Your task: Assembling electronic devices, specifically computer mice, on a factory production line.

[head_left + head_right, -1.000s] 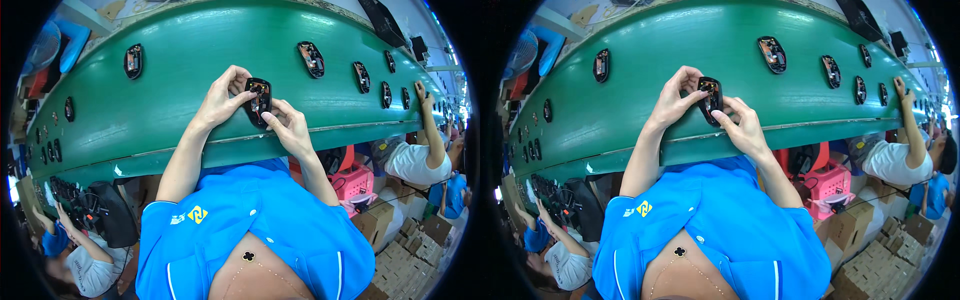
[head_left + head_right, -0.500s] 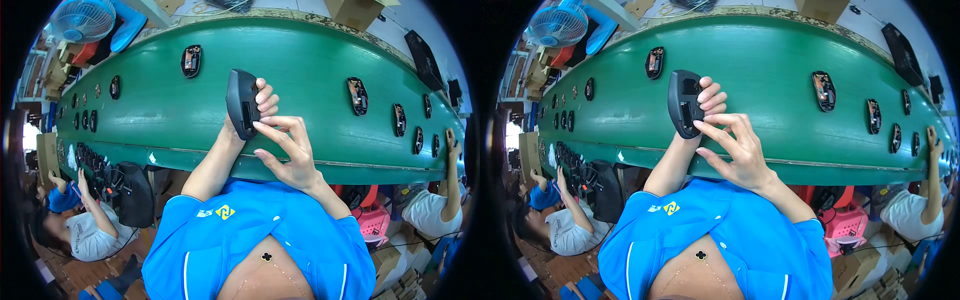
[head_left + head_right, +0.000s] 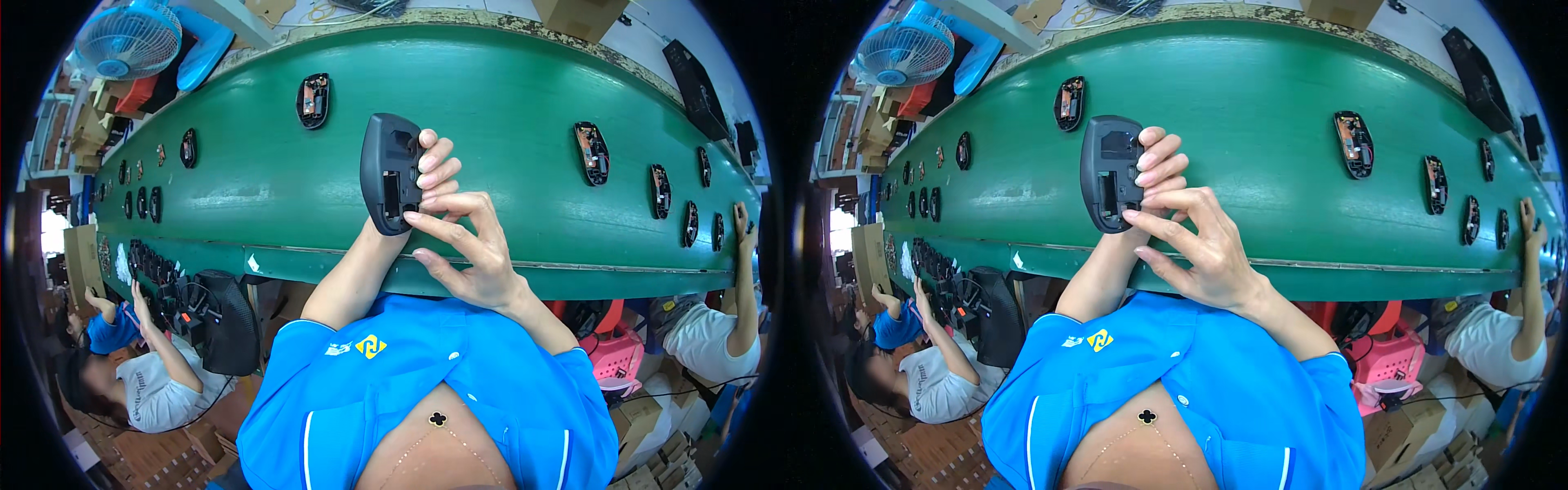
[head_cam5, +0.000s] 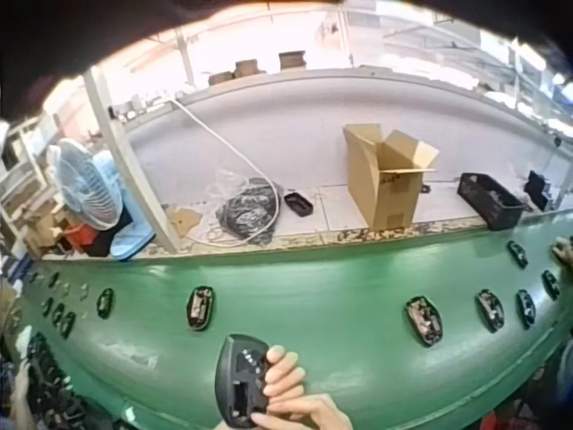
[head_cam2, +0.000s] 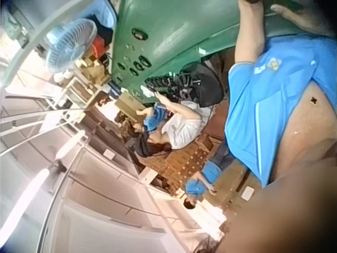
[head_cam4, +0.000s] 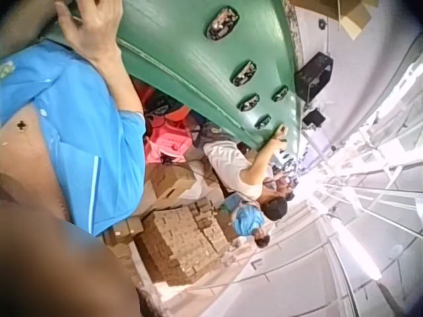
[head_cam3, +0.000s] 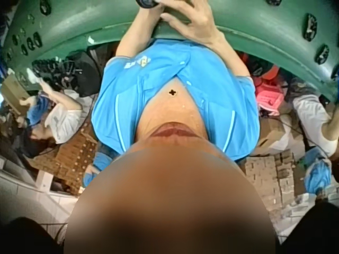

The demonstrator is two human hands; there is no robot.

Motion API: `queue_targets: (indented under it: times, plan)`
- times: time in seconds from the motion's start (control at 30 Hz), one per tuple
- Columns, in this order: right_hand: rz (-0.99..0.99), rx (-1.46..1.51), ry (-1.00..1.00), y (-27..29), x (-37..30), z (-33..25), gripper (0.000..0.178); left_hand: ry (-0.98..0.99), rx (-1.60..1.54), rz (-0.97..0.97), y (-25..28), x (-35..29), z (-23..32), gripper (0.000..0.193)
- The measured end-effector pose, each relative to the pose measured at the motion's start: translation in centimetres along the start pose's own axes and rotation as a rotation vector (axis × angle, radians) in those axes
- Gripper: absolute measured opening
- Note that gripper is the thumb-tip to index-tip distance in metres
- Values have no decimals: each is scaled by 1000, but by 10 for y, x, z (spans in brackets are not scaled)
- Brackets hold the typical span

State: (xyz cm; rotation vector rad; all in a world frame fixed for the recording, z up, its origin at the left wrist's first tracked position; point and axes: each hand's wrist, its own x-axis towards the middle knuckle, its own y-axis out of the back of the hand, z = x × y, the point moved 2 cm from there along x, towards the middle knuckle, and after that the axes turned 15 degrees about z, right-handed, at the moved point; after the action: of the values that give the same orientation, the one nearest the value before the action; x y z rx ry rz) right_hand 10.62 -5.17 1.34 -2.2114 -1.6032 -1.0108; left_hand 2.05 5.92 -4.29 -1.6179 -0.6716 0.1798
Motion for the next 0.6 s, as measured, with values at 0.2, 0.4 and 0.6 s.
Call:
queue_targets:
  times: [0.2,0.4,0.6]
  plan:
    - [-39,-37,40,-8,2,-6,41,-63,-41,-15,5,-4,-6,38]
    - [-64,-64,75,-15,4,-8,39,-143,24,-66,2,-1,-11,41]
    - [-64,-56,86,-20,4,-8,40,-102,35,-91,2,-1,-8,42]
